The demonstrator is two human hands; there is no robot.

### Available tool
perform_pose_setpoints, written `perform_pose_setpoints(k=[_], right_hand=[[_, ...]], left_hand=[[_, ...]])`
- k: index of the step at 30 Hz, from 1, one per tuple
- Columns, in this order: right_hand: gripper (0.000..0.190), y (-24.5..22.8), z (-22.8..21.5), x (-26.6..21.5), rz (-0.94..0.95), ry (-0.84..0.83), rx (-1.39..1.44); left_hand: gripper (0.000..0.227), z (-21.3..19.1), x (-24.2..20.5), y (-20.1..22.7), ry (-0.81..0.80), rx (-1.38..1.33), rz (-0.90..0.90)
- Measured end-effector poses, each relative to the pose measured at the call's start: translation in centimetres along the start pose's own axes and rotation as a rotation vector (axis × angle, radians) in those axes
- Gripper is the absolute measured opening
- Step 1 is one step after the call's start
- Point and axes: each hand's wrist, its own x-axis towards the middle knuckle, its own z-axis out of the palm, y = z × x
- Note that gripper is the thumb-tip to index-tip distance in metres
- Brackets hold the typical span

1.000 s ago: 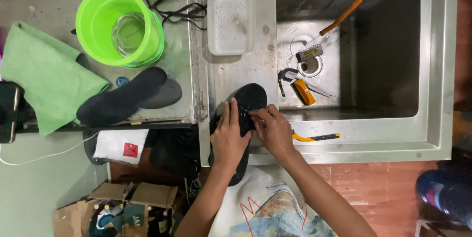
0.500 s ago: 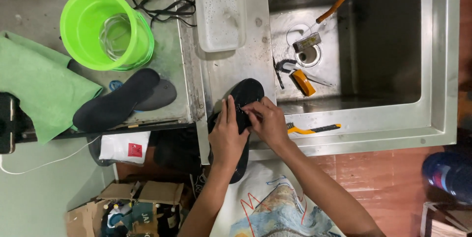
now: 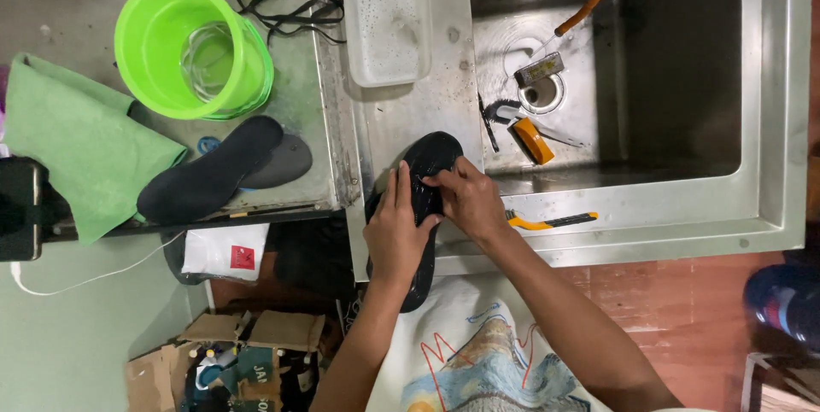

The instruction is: The person scrubs a black shoe with a yellow brush, rinses it under running water, and then uses a small tool to clean the sole. The shoe is handled over a stainless steel sink.

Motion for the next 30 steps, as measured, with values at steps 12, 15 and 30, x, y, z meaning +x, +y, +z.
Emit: perform_pose_setpoints(k=[12,15,30], right_hand=[[0.029,5.9,-4.3,0.3,0.132,0.198,0.047],[0.026,2.2,-3.0,1.2,0.124,0.106,0.187],[0.022,0.4,-0.5,-0.3,0.035,-0.082,0.238]], left_hand=[[0.111,-0.8,-0.2,0.0,-0.052,-0.020,-0.021],[0.111,-1.0,0.6,0.4,-0.038,-0.028,-0.001],[0.114,0.4,0.0,-0.4,-0.018,0.023,0.016]])
